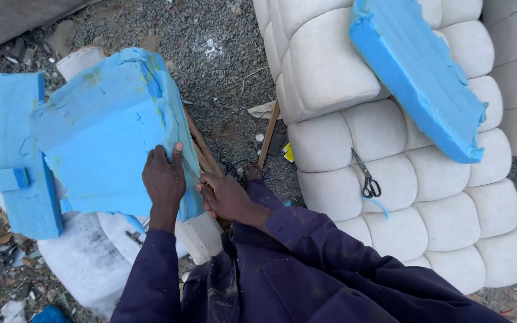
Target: The person uses a long, thin metal blade to cut a large piece of blue foam resting on a white cushion. They slice through the foam in several passes, separating a strip from the main block while standing in an outdoor area filled with debris.
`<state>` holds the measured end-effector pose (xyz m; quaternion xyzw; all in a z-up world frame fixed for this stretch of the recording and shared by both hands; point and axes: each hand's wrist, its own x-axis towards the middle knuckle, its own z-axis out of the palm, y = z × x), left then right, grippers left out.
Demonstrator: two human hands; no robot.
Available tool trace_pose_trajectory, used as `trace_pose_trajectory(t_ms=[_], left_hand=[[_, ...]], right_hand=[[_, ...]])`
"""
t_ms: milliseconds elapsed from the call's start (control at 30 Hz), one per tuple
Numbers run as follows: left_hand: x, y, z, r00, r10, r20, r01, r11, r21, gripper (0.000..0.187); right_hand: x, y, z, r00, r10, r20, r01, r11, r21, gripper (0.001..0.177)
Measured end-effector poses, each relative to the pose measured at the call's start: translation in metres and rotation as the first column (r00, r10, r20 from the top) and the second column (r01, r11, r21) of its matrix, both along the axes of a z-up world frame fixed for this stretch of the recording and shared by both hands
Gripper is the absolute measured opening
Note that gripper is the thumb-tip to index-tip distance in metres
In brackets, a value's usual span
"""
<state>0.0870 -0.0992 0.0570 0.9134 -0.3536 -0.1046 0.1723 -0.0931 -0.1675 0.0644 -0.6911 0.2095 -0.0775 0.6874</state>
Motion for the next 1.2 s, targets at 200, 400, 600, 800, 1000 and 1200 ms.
trace_pose_trajectory(t_ms=[200, 400, 600, 800, 1000, 1200], left_hand=[[0.0, 0.001, -0.002, 0.998, -0.039, -0.04, 0.038, 0.999, -0.034, 0.05], [0.0, 0.008, -0.009, 0.997, -0.018, -0.081, 0.007, 0.991, -0.132, 0.049], [0.003, 0.008, -0.027, 0.994, -0.006, -0.111, -0.016, 0.98, -0.2, 0.049], [0.004, 0.008, -0.039, 0.992, -0.001, -0.123, -0.029, 0.97, -0.24, 0.048], [0.001, 0.008, -0.039, 0.99, 0.0, -0.14, -0.043, 0.953, -0.3, 0.05], [-0.001, 0.009, -0.049, 0.981, 0.075, -0.176, -0.138, 0.916, -0.377, 0.054]], right_hand=[[-0.001, 0.003, -0.018, 1.0, 0.008, 0.01, -0.008, 1.0, 0.02, 0.026], [0.001, 0.002, -0.009, 1.0, 0.005, 0.001, -0.005, 1.0, 0.01, 0.027], [0.0, 0.004, -0.016, 1.0, -0.008, -0.017, 0.008, 0.999, -0.054, 0.025], [0.003, 0.009, -0.023, 0.997, -0.076, 0.001, 0.075, 0.985, -0.157, 0.028], [0.025, -0.002, -0.047, 0.981, -0.167, -0.102, 0.092, 0.854, -0.513, 0.021], [-0.002, 0.018, -0.035, 0.99, -0.071, -0.125, -0.004, 0.858, -0.514, 0.019]])
